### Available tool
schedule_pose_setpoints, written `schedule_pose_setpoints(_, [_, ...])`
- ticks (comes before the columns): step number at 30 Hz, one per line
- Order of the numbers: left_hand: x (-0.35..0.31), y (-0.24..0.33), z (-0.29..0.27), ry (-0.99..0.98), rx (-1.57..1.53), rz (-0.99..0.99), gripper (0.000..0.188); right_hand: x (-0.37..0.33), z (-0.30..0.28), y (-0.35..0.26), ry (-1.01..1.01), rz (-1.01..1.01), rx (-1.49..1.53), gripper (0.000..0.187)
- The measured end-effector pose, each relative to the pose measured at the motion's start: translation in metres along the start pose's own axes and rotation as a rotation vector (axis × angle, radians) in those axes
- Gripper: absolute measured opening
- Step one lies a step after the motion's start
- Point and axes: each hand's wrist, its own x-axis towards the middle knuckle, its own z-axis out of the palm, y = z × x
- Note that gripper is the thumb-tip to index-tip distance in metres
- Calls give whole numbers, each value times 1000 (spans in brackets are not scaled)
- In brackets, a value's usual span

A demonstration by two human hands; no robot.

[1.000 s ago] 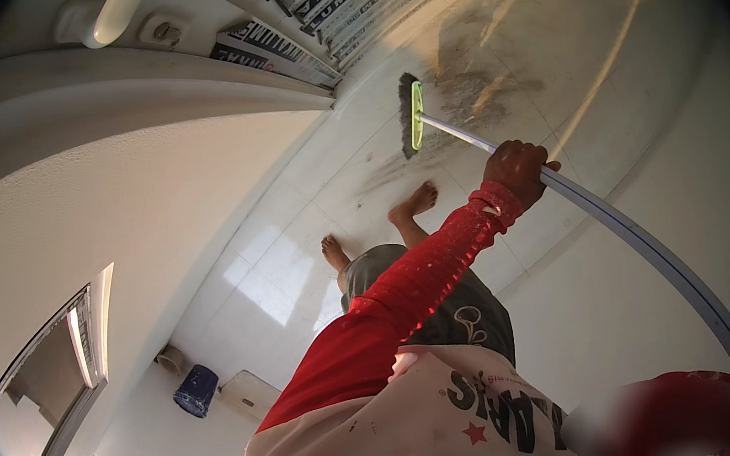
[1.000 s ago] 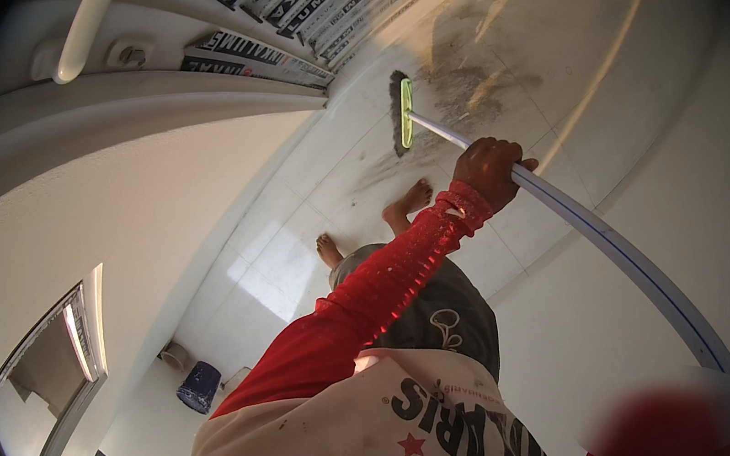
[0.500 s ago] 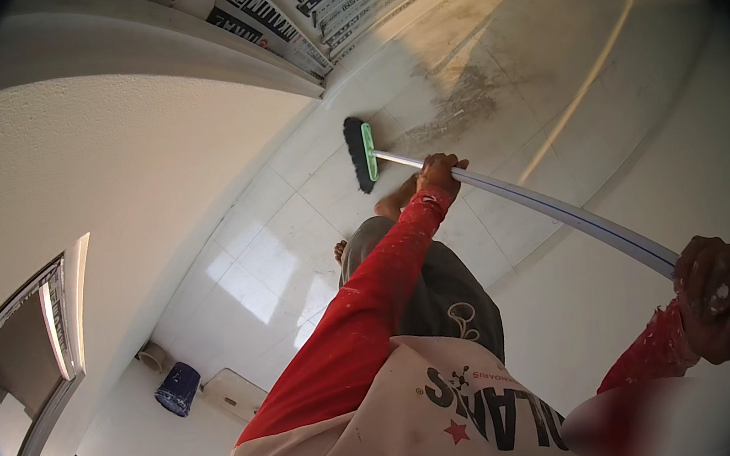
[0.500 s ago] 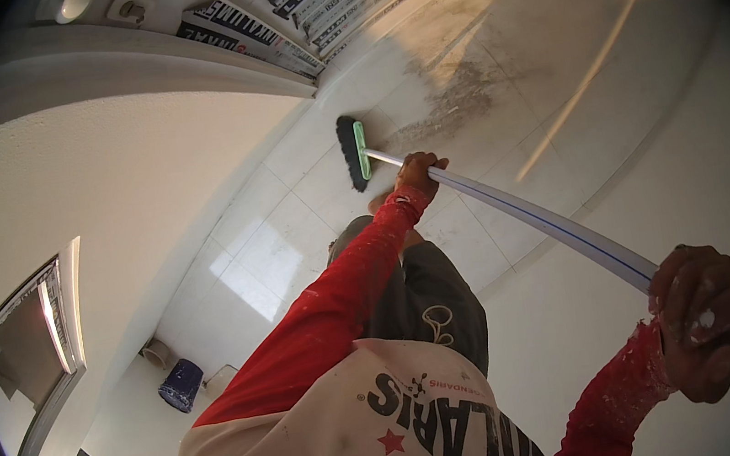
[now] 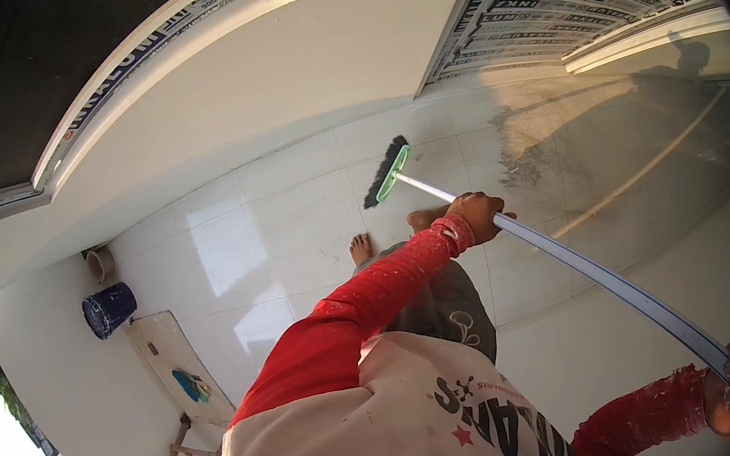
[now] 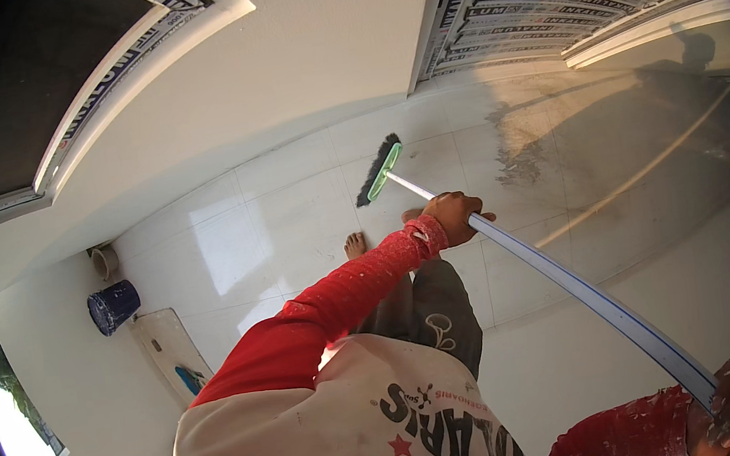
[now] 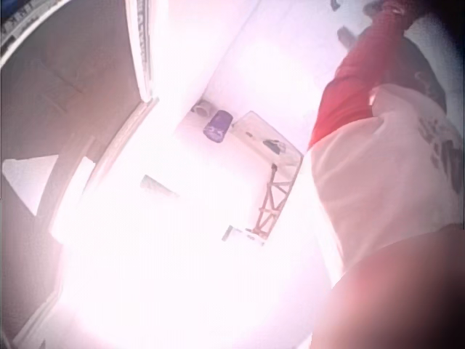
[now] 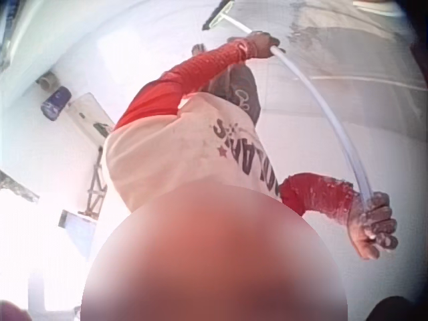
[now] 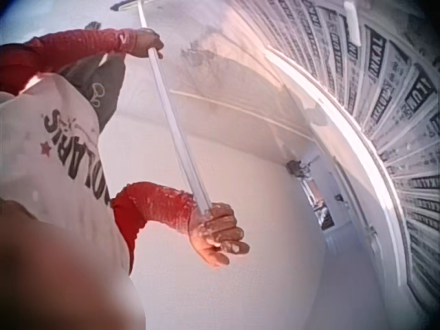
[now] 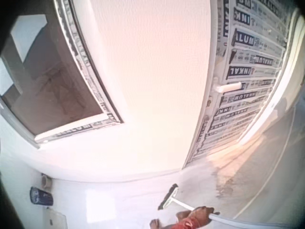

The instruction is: The person sweeps a tiled floor using a long-handled broom. They move through a narrow corridor and into a small room, sweeping debris toward the doorway.

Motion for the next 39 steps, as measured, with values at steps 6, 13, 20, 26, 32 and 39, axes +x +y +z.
schedule_pose_setpoints(6, [-219, -229, -83, 425, 186, -329, 36, -38, 239, 124, 88, 264, 602, 18])
schedule_pose_setpoints(13, [-266, -280, -57, 544, -7, -617, 32, -79, 387, 75, -264, 151, 60, 23])
schedule_pose_setpoints(20, [-135, -78, -26, 609, -169, -48, 44, -1, 338, -26, -311, -150, 281, 37])
schedule_pose_setpoints(26, [-219, -94, -107, 820, -155, -251, 49, 31, 413, -27, -426, -39, 606, 26])
schedule_pose_setpoints(32, [-359, -165, -203, 1128, -345, -213, 43, 42, 575, -14, -758, 68, 940, 47])
schedule_pose_setpoints(39, [-575, -267, -361, 1856, -668, -378, 35, 0, 880, 20, -995, 168, 484, 64])
